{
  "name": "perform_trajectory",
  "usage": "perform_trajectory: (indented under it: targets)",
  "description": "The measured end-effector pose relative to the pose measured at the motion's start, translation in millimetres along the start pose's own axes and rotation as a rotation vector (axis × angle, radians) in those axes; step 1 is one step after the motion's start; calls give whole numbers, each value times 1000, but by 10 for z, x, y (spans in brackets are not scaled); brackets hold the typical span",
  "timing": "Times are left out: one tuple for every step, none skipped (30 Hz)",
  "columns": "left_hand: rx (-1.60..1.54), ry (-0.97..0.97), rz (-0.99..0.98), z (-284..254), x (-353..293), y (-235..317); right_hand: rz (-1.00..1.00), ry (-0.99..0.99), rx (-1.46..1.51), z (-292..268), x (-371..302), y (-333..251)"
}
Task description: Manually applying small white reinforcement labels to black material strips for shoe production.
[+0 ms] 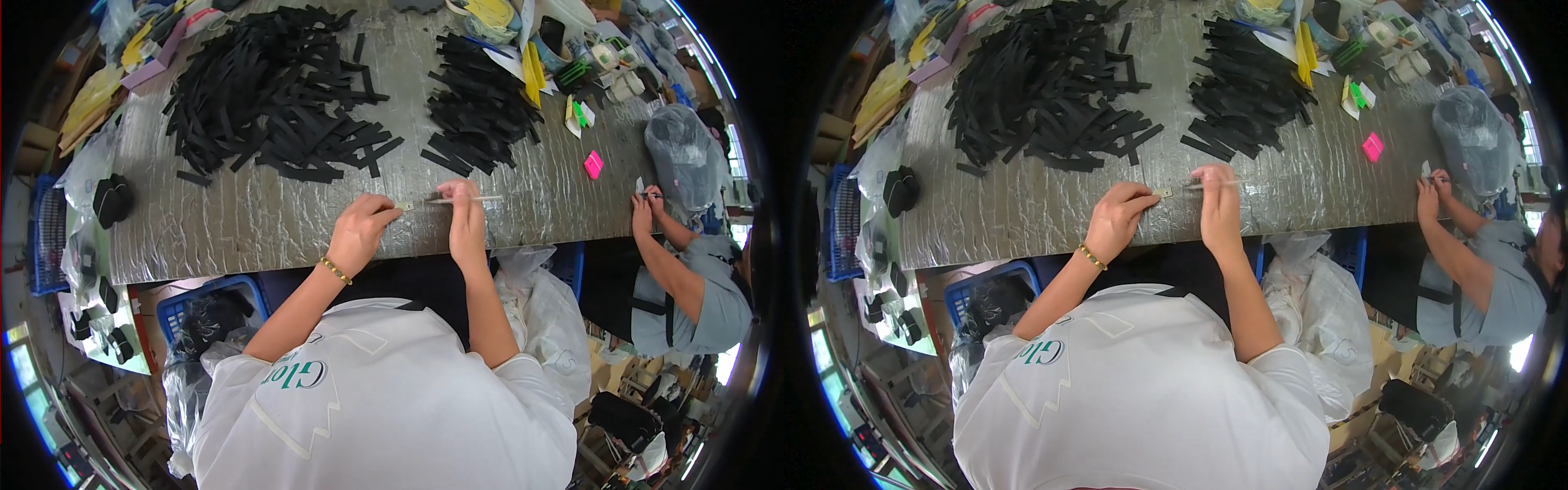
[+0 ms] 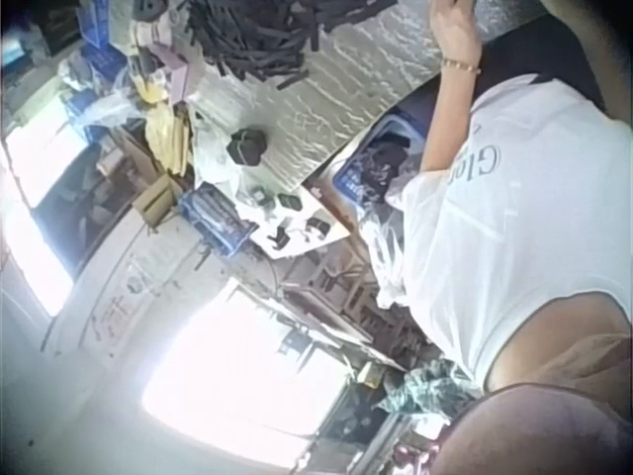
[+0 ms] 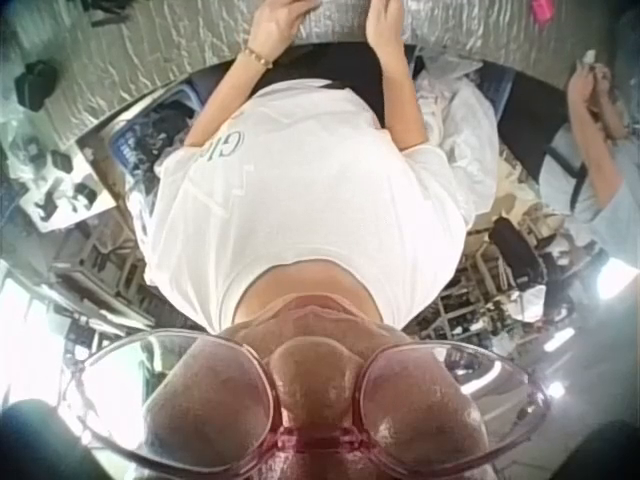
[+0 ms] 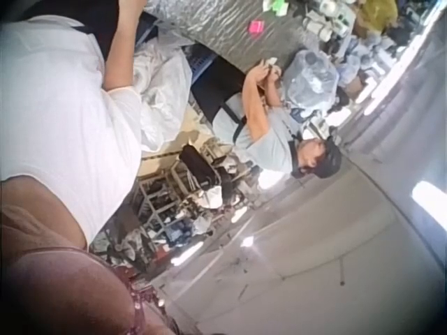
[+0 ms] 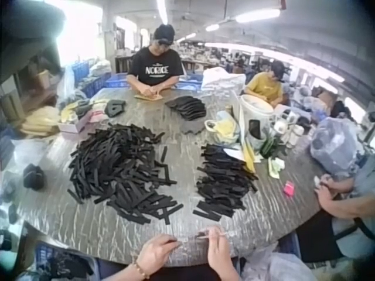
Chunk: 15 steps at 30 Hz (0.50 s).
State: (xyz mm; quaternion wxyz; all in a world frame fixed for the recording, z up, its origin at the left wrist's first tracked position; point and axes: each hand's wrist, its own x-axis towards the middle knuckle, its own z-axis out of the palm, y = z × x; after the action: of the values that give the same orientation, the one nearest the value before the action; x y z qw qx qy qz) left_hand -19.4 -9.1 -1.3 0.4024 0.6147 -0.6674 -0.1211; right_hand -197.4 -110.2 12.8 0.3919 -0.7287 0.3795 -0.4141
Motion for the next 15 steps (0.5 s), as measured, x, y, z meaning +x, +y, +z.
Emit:
perform_trajectory:
  targets:
    - [11, -6, 1, 0, -1, 1, 142, -33, 107, 8, -14, -19]
    - [23, -11, 1, 1, -2, 2, 142, -33, 107, 29, -23, -1]
    - [23, -10, 1, 2, -3, -1, 308, -66, 376, 55, -29, 27]
    - [30, -12, 2, 6, -5, -5, 473, -98, 647, 71, -34, 52]
    - [37, -13, 2, 8, -6, -7, 472, -99, 646, 76, -39, 76]
    - [37, -12, 1, 9, -5, -5, 480, -106, 672, 81, -38, 81]
    - [40, -11, 9, 10, 1, 0, 488, -113, 697, 83, -37, 85]
    - [42, -10, 17, 13, 4, 3, 488, -114, 696, 82, -34, 91]
    - [42, -9, 16, 13, 4, 1, 491, -119, 689, 81, -30, 93]
    - [43, -11, 14, 14, 2, 0, 493, -124, 681, 80, -28, 94]
    - [44, -13, 12, 15, 2, -1, 493, -124, 681, 87, -29, 93]
    - [44, -12, 12, 14, 3, -2, 491, -110, 671, 101, -27, 84]
    - [43, -13, 11, 14, 3, -4, 489, -97, 660, 108, -25, 75]
    - [43, -13, 10, 13, 3, -5, 489, -98, 660, 97, -24, 61]
    - [43, -12, 9, 13, 3, -5, 365, -151, 386, 77, -26, 40]
